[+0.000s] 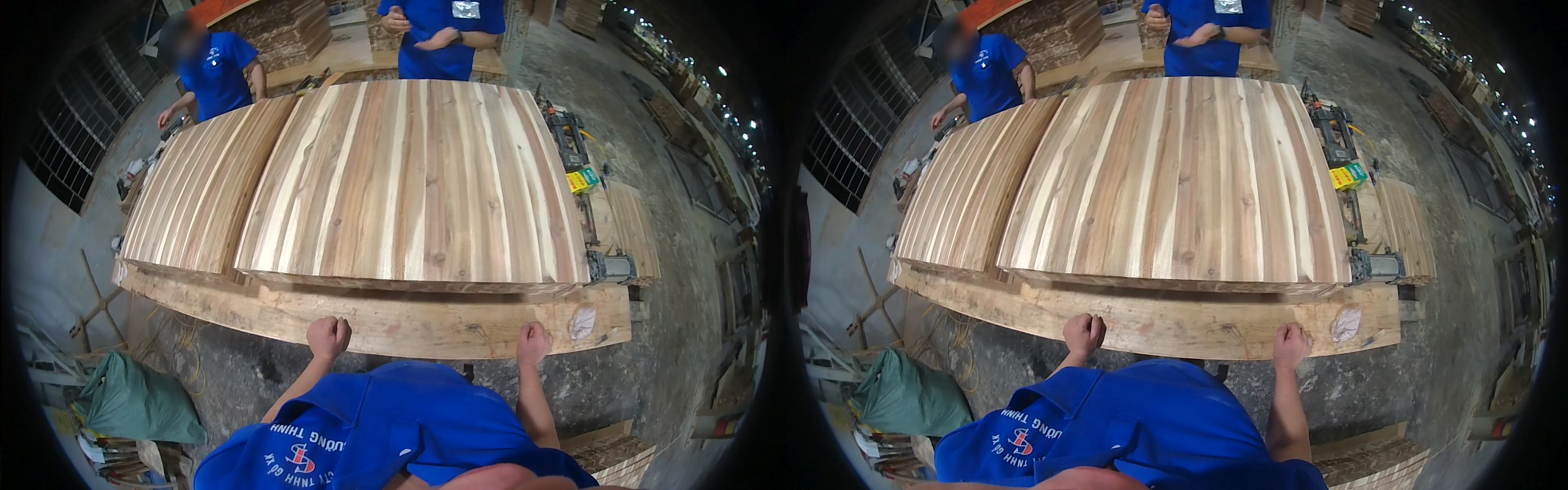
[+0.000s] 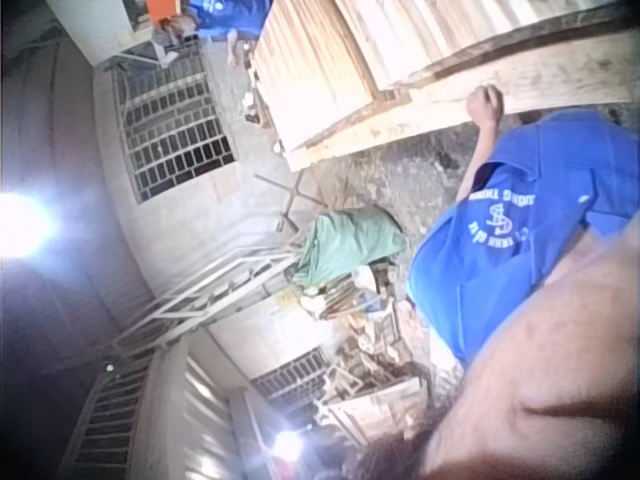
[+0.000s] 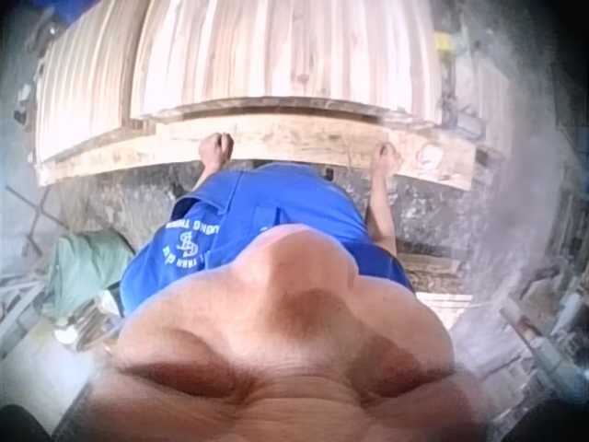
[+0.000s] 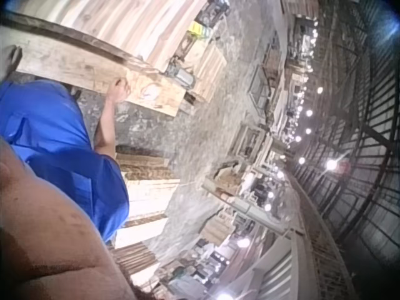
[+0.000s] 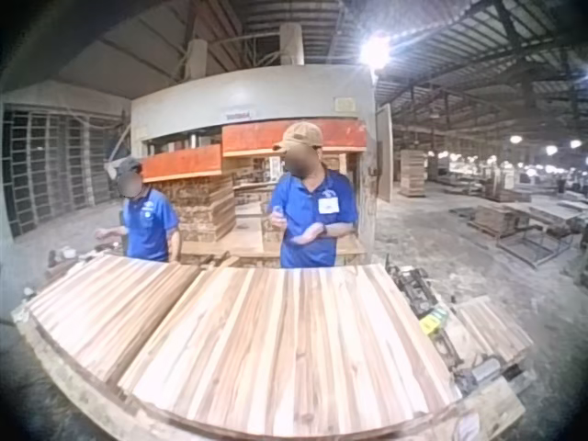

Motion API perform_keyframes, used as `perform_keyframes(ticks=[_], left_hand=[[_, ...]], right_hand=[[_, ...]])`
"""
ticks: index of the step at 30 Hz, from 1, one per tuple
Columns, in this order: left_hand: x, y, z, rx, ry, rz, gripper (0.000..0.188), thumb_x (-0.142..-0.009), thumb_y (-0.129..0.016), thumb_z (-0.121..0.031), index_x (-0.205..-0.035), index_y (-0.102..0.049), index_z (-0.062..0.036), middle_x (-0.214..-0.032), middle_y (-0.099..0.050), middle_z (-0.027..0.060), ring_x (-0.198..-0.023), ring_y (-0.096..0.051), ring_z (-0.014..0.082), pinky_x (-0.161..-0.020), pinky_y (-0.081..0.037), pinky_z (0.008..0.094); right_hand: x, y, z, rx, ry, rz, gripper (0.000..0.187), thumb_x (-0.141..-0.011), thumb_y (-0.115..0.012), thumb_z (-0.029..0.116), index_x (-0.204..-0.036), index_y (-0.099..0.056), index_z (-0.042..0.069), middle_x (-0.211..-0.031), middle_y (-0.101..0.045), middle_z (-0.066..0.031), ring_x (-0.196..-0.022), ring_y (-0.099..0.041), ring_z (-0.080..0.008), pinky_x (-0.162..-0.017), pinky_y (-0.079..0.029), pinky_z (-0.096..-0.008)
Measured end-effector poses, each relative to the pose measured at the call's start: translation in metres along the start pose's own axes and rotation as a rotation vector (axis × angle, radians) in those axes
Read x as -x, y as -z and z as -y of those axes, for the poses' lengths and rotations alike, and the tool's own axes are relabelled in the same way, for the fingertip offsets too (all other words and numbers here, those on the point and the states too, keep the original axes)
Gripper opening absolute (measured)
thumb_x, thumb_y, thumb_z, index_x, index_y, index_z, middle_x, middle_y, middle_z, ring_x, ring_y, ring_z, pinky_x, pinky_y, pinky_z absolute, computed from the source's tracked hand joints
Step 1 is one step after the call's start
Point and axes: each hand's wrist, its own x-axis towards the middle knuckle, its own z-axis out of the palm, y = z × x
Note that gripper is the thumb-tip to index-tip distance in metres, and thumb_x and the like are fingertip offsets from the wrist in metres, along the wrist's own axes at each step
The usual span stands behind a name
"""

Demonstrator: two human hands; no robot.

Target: The person wipes the surface of large wooden panels with a white cloth, then lifts and flips them over to wipe the other side. The person repeats this process on multiple panels, stacking them on a workbench.

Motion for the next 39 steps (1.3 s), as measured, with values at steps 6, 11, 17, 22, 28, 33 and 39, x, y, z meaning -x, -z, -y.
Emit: perform_keyframes(ticks=[6,11,17,22,28,33,39], left_hand=[[-0.002,0.001,-0.001,-0.031,-0.020,0.015,0.031,-0.083,-0.061,-0.023,-0.057,-0.051,-0.0077,-0.059,-0.056,0.0136,-0.059,-0.055,0.0342,-0.055,-0.043,0.0445],[0.003,0.007,0.004,-0.036,0.003,-0.009,0.032,-0.081,-0.062,-0.026,-0.056,-0.052,-0.0077,-0.058,-0.056,0.0150,-0.058,-0.056,0.0353,-0.053,-0.043,0.0462],[0.000,0.003,0.006,0.043,-0.012,-0.044,0.032,-0.079,-0.063,-0.027,-0.055,-0.055,-0.0075,-0.057,-0.056,0.0156,-0.057,-0.057,0.0351,-0.053,-0.044,0.0461],[0.003,0.005,0.007,0.002,0.033,-0.029,0.033,-0.079,-0.064,-0.028,-0.055,-0.055,-0.0074,-0.058,-0.056,0.0155,-0.058,-0.058,0.0350,-0.054,-0.044,0.0462],[0.005,0.004,0.005,0.039,0.030,-0.068,0.028,-0.081,-0.063,-0.027,-0.062,-0.057,-0.0072,-0.060,-0.057,0.0162,-0.059,-0.058,0.0358,-0.054,-0.044,0.0469],[0.006,0.001,0.008,0.072,0.041,-0.101,0.018,-0.081,-0.063,-0.025,-0.073,-0.060,-0.0087,-0.062,-0.059,0.0153,-0.060,-0.059,0.0349,-0.055,-0.045,0.0464],[0.004,-0.002,0.008,0.100,0.041,-0.104,0.013,-0.081,-0.063,-0.024,-0.080,-0.064,-0.0103,-0.064,-0.061,0.0141,-0.062,-0.061,0.0332,-0.057,-0.047,0.0446]], right_hand=[[0.000,0.001,-0.001,0.014,0.006,0.017,0.015,-0.082,-0.063,0.019,-0.070,-0.058,0.010,-0.063,-0.057,-0.0070,-0.063,-0.056,-0.0296,-0.064,-0.039,-0.0411],[0.003,-0.004,0.005,0.102,-0.056,0.068,0.016,-0.083,-0.063,0.020,-0.071,-0.059,0.010,-0.064,-0.058,-0.0092,-0.064,-0.056,-0.0307,-0.066,-0.041,-0.0414],[0.007,-0.002,0.000,0.012,-0.101,0.050,0.020,-0.084,-0.063,0.024,-0.070,-0.060,0.010,-0.061,-0.056,-0.0073,-0.061,-0.053,-0.0300,-0.067,-0.041,-0.0426],[0.007,-0.005,0.000,0.004,-0.037,0.010,0.017,-0.083,-0.063,0.022,-0.071,-0.059,0.011,-0.060,-0.056,-0.0065,-0.059,-0.052,-0.0302,-0.066,-0.040,-0.0424],[0.006,-0.003,0.002,0.016,-0.063,0.054,0.016,-0.083,-0.063,0.019,-0.071,-0.058,0.010,-0.061,-0.056,-0.0069,-0.058,-0.052,-0.0301,-0.067,-0.040,-0.0409],[0.003,0.001,0.009,-0.033,-0.090,0.078,0.016,-0.084,-0.061,0.021,-0.072,-0.060,0.010,-0.060,-0.056,-0.0086,-0.059,-0.053,-0.0310,-0.062,-0.040,-0.0434],[0.003,0.001,0.010,0.006,-0.119,0.085,0.015,-0.082,-0.062,0.021,-0.071,-0.062,0.011,-0.060,-0.057,-0.0077,-0.060,-0.054,-0.0295,-0.064,-0.041,-0.0416]])
